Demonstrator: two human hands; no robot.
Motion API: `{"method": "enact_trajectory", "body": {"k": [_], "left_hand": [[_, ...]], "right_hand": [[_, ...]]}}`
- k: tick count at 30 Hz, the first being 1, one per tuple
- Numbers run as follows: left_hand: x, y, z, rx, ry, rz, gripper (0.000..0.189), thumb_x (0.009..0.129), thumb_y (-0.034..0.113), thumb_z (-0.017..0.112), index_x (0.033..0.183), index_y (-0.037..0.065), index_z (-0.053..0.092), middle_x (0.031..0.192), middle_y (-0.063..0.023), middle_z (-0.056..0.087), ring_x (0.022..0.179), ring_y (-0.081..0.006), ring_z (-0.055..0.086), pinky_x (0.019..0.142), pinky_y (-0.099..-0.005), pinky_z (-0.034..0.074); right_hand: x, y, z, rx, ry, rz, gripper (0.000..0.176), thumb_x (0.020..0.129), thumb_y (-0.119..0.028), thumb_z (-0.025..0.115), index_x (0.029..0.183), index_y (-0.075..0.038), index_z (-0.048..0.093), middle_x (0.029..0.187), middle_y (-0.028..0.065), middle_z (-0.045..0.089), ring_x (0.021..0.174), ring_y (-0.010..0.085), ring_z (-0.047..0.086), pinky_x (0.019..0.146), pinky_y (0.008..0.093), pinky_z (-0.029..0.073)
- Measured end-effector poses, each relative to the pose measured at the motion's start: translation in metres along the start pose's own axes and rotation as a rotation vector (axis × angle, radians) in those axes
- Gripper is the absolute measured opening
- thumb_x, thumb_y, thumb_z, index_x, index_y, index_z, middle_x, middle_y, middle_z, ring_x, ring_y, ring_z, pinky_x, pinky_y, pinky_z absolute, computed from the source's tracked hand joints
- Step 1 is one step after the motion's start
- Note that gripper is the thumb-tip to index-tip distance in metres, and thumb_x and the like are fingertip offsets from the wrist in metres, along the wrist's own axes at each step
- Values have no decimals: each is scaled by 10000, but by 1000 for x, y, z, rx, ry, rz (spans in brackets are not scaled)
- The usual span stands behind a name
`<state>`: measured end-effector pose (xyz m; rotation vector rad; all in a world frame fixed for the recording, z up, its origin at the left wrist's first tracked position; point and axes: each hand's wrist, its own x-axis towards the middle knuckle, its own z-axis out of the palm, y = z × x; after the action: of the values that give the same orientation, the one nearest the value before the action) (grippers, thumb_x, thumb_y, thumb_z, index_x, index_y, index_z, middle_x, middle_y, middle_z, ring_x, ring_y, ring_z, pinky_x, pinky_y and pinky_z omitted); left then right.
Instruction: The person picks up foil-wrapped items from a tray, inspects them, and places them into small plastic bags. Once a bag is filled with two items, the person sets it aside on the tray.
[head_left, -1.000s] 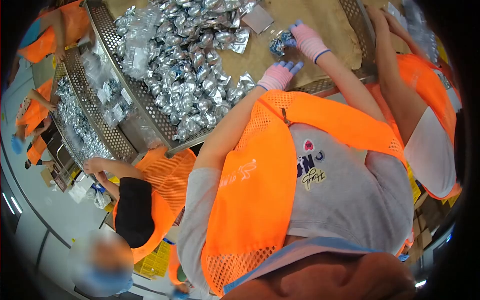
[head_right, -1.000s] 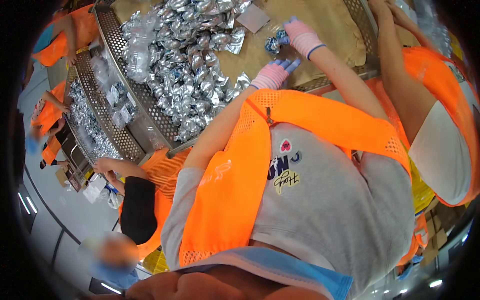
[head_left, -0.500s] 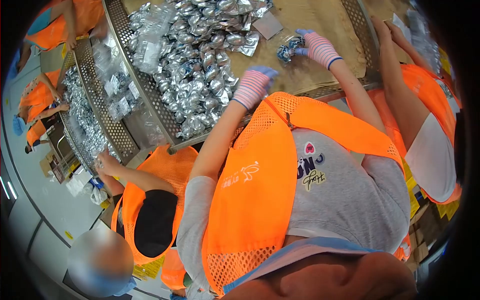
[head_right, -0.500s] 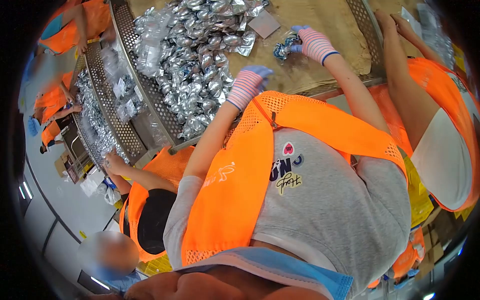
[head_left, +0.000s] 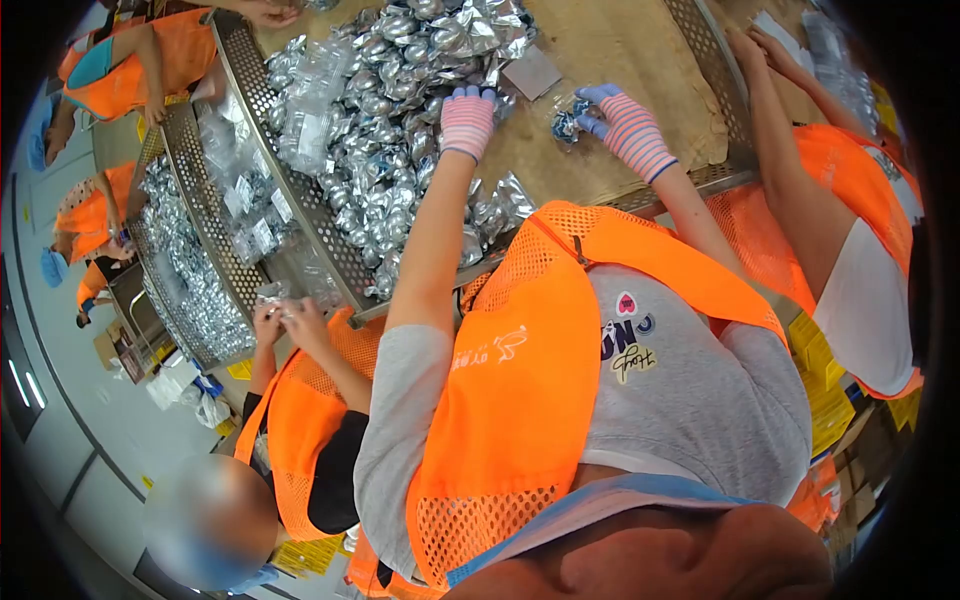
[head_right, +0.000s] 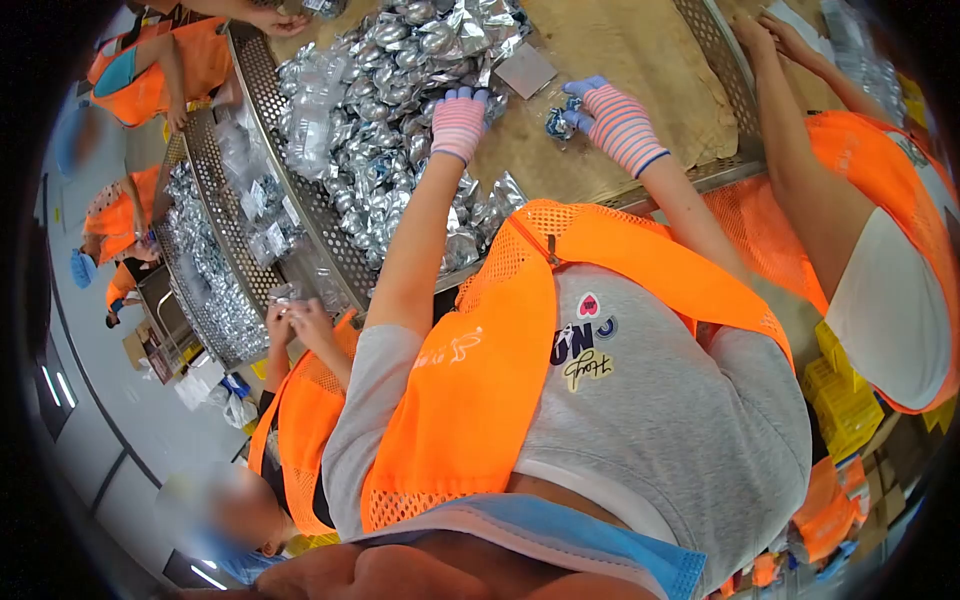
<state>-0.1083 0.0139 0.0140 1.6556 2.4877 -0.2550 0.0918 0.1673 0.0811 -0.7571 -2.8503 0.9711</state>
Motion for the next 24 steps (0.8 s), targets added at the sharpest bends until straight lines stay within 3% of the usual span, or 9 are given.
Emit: {"method": "enact_trajectory", "body": {"k": [4,6,11,13,15,16,18,21,24], "left_hand": [[-41,-3,15,-285,116,-150,390,717,303,659,996,53,550,959,-102,575,876,-229,547,731,-338,445],[-70,-2,23,-1741,42,-673,340,788,306,606,961,18,553,925,-82,590,799,-188,545,723,-328,451],[-90,46,-22,-2640,362,-663,186,828,211,592,932,57,577,869,-18,603,804,-131,569,720,-266,459],[-92,53,-13,-2548,458,-523,323,809,146,604,1108,56,521,1019,-69,570,871,-166,562,741,-293,467],[-105,29,24,-1034,300,-301,463,761,140,632,1183,48,467,1101,-104,523,969,-216,524,787,-332,448],[-104,31,18,-1036,312,-312,463,761,140,632,1183,48,467,1101,-104,523,969,-216,524,787,-332,448],[-98,44,-24,-1087,913,-594,488,764,248,625,1187,56,478,1105,-98,525,987,-208,515,840,-344,427],[-107,36,-90,-407,558,-47,609,684,273,695,1214,84,460,1111,-126,515,1034,-280,484,856,-399,410],[-103,45,-71,-414,439,-9,657,559,254,769,1134,90,496,1046,-126,542,977,-309,503,857,-411,388]], "right_hand": [[-4,2,1,78,49,-22,367,773,-206,624,1121,-123,540,982,99,569,799,225,584,717,327,476],[-1,-10,7,214,-57,46,399,772,-228,635,1140,-120,527,971,92,581,763,208,587,681,323,480],[6,-46,77,786,-237,220,502,765,-297,666,1191,-102,486,916,78,611,670,154,580,585,304,486],[5,-63,83,1071,-285,170,528,754,-306,691,1178,-72,481,856,74,609,647,135,572,570,281,493],[9,-64,86,1164,-327,217,525,728,-260,719,1143,-35,489,839,70,600,625,122,564,544,264,496],[10,-61,79,1179,-314,236,526,718,-249,728,1131,-26,491,822,70,598,611,124,563,524,265,495],[7,-58,62,1133,-251,269,530,697,-243,745,1108,-15,501,778,78,600,576,133,565,474,270,490],[10,-37,63,908,-352,246,535,685,-264,755,1090,-10,515,772,87,604,571,137,566,460,267,480],[-6,-38,51,769,-294,26,539,662,-269,766,1082,-24,532,797,99,613,677,162,585,592,287,492]]}}
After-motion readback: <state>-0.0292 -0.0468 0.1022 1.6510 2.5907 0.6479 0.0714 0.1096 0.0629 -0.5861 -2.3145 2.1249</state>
